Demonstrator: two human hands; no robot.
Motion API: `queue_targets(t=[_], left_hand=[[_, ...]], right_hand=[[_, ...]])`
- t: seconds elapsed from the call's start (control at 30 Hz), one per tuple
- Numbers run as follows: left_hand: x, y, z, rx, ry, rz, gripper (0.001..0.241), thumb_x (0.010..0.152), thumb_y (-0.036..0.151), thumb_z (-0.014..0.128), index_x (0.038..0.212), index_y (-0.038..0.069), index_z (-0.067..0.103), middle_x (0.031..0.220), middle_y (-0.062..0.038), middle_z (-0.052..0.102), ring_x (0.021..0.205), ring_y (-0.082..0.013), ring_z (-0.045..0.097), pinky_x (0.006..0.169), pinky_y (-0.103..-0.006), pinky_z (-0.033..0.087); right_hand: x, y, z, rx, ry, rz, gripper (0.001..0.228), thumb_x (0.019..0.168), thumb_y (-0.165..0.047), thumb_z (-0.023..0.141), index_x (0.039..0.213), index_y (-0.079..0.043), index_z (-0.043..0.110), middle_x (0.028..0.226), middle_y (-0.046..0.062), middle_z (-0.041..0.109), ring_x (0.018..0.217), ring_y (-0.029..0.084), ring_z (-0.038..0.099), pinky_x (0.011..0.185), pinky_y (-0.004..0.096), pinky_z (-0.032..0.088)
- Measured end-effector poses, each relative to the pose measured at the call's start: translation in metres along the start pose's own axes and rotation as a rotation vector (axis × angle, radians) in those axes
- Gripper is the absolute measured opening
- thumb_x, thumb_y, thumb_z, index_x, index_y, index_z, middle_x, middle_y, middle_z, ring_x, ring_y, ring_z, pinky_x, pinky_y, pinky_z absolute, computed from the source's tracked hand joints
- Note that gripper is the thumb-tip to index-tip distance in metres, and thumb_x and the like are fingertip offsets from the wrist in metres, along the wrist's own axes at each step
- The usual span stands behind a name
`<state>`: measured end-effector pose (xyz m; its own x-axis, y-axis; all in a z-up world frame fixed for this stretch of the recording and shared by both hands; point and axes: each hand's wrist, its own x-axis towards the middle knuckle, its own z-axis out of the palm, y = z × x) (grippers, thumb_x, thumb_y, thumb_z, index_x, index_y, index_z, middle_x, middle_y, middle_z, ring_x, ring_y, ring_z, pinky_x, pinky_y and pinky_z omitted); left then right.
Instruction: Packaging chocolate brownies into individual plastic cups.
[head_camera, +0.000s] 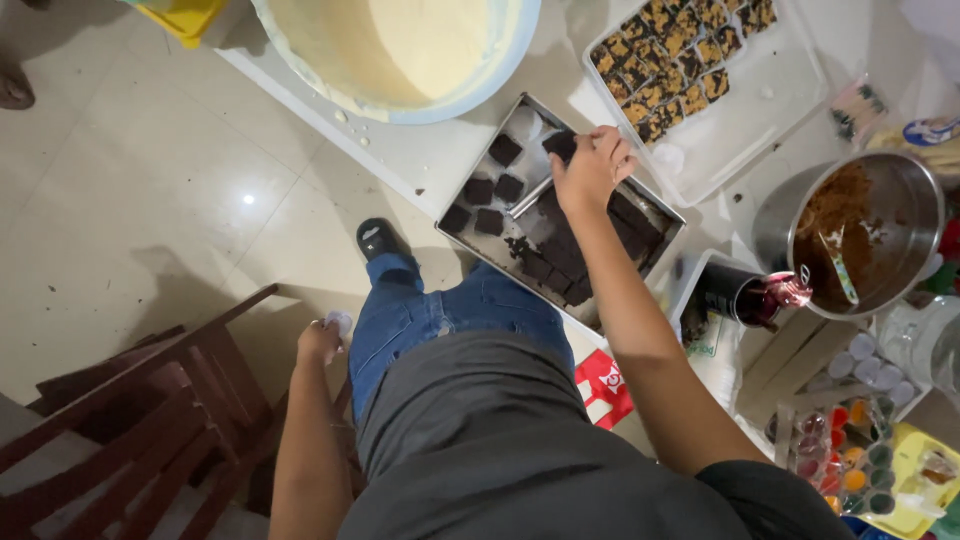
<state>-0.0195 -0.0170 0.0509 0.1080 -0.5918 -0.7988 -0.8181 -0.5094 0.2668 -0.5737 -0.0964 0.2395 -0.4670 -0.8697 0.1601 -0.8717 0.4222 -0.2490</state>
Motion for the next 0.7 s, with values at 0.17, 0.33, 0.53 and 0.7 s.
queue_targets(t=[0.17,0.33,0.53,0.7], left_hand=[[0.011,-0.016,0.002,0.067,0.030,0.046,0.051,0.101,0.042,0.049,0.115,-0.002,0.071,0.086,-0.020,0.077,0.086,-0.0363,0.076,0.082,-0.0456,0.056],[-0.011,0.048,-0.023,-0.015,0.335,0.319,0.043,0.098,0.036,0.060,0.122,0.001,0.071,0.104,-0.027,0.071,0.102,-0.0434,0.068,0.088,-0.0475,0.053],[-0.118,0.234,-0.096,-0.207,0.413,0.859,0.018,0.096,0.008,0.065,0.110,-0.001,0.071,0.109,-0.022,0.072,0.098,-0.0392,0.071,0.085,-0.0424,0.055],[-0.138,0.304,-0.100,-0.187,0.301,0.989,0.020,0.093,0.006,0.065,0.111,0.000,0.072,0.108,-0.020,0.072,0.096,-0.0383,0.071,0.083,-0.0405,0.055]], right_hand=[[-0.004,-0.006,-0.006,-0.017,-0.067,0.065,0.045,0.075,-0.036,0.089,0.106,-0.007,0.075,0.124,0.014,0.048,0.119,0.036,0.039,0.101,0.053,0.025],[-0.027,0.010,-0.022,0.144,0.029,0.140,0.043,0.075,-0.038,0.091,0.105,-0.011,0.076,0.129,0.009,0.052,0.125,0.033,0.042,0.104,0.050,0.026],[-0.059,0.036,-0.030,0.291,0.059,0.243,0.046,0.077,-0.041,0.090,0.107,-0.011,0.074,0.129,0.006,0.053,0.127,0.030,0.045,0.104,0.048,0.028],[-0.051,0.026,-0.035,0.224,0.055,0.174,0.046,0.077,-0.040,0.090,0.109,-0.011,0.075,0.128,0.007,0.054,0.127,0.030,0.045,0.105,0.050,0.026]])
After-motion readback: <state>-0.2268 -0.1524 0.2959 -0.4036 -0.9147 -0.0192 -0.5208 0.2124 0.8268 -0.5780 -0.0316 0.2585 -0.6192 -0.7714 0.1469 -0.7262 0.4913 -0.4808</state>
